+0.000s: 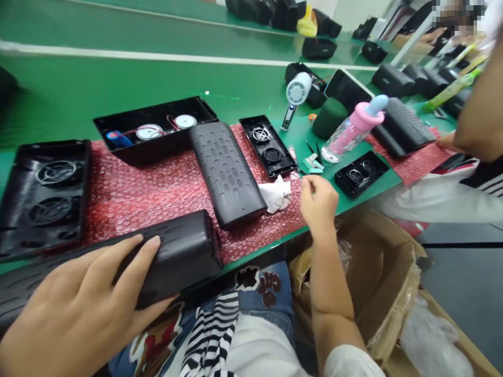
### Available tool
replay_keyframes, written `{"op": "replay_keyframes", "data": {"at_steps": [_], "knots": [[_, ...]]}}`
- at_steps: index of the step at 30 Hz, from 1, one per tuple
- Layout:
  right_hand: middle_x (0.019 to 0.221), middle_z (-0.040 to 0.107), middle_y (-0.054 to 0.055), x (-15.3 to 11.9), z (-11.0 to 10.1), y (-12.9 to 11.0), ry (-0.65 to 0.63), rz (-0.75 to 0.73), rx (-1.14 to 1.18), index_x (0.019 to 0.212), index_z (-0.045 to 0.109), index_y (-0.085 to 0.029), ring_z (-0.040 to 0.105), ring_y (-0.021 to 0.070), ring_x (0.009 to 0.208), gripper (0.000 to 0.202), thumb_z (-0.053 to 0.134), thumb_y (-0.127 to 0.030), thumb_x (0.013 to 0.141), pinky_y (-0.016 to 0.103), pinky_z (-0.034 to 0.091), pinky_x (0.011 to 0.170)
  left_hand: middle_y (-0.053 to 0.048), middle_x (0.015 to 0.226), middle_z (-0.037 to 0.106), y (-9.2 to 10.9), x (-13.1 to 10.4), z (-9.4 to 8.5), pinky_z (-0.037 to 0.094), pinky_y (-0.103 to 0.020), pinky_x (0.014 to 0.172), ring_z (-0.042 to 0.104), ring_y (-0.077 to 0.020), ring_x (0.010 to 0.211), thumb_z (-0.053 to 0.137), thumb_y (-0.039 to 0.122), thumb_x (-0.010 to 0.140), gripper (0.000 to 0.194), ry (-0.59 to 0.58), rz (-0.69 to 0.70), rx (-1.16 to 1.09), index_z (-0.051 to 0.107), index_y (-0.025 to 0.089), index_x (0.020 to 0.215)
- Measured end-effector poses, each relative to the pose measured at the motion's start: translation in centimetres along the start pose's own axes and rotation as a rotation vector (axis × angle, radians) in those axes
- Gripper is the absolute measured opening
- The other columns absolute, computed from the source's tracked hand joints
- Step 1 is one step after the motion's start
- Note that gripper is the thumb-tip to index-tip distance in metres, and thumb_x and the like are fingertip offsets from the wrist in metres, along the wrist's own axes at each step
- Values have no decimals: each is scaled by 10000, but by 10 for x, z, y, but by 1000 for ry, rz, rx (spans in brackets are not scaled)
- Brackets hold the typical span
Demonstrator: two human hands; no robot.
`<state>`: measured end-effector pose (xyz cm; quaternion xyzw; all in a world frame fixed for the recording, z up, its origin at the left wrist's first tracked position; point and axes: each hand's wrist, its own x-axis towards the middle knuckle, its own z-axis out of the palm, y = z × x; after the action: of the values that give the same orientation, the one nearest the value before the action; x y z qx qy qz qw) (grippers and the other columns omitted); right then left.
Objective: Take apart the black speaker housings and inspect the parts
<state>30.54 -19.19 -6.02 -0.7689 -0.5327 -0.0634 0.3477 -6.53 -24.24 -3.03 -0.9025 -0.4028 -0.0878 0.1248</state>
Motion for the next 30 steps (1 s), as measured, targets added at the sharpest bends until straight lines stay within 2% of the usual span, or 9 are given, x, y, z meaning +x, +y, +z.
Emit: {"op": "replay_keyframes", "data": {"at_steps": [2,3,6,10,13,16,19,23,30], "knots": [[1036,726,184,32,5,35,-90,22,-208,1046,724,-102,664,303,922,340,449,-223,887,443,496,888,-249,1313,595,2,-2,2,416,-526,973,611,-398,1080,578,424,874,885,37,28,6,157,89,1576],[1107,714,200,45,8,49,-137,3,-225,1083,723,-88,655,317,999,360,449,-188,872,455,476,939,-254,1321,593,4,-2,3,414,-518,976,610,-397,1087,575,415,873,882,49,33,9,163,69,1573],[1164,712,165,68,14,73,-290,-73,-222,1080,745,-109,633,292,1100,341,526,-165,825,394,445,1013,-297,1353,559,14,0,2,403,-538,987,586,-433,1144,560,382,865,870,60,-6,22,186,-2,1550],[1020,730,144,78,17,81,-383,-67,-233,968,763,-122,656,254,934,268,583,-279,845,358,481,888,-342,1370,531,24,5,1,383,-612,977,570,-482,1177,541,321,859,831,43,-59,41,199,-25,1532],[838,721,108,83,17,83,-407,2,-253,981,755,-119,636,225,759,296,607,-339,849,333,471,724,-321,1414,511,23,5,3,392,-590,964,580,-457,1193,531,274,868,787,39,-61,50,208,16,1538],[753,699,86,85,19,86,-434,43,-265,930,768,-125,611,204,687,282,655,-361,824,311,438,667,-305,1400,535,18,2,6,404,-547,953,598,-431,1181,550,291,862,784,63,-38,40,242,13,1528],[769,699,89,82,25,87,-416,62,-270,903,783,-144,614,205,706,289,650,-392,836,311,447,696,-293,1391,549,16,0,11,399,-521,964,608,-416,1162,548,359,872,770,118,-10,40,300,3,1509],[924,730,116,75,29,91,-337,93,-275,1037,773,-143,653,226,800,329,648,-367,832,321,485,783,-279,1411,537,19,-2,15,384,-506,997,596,-407,1169,513,374,911,712,184,-19,66,359,-15,1487],[1058,738,193,85,21,105,-152,155,-328,1105,738,-70,682,317,962,366,523,-216,846,441,499,920,-266,1409,545,23,-4,22,354,-486,1045,585,-382,1159,541,337,895,686,282,-33,41,415,-21,1466]]}}
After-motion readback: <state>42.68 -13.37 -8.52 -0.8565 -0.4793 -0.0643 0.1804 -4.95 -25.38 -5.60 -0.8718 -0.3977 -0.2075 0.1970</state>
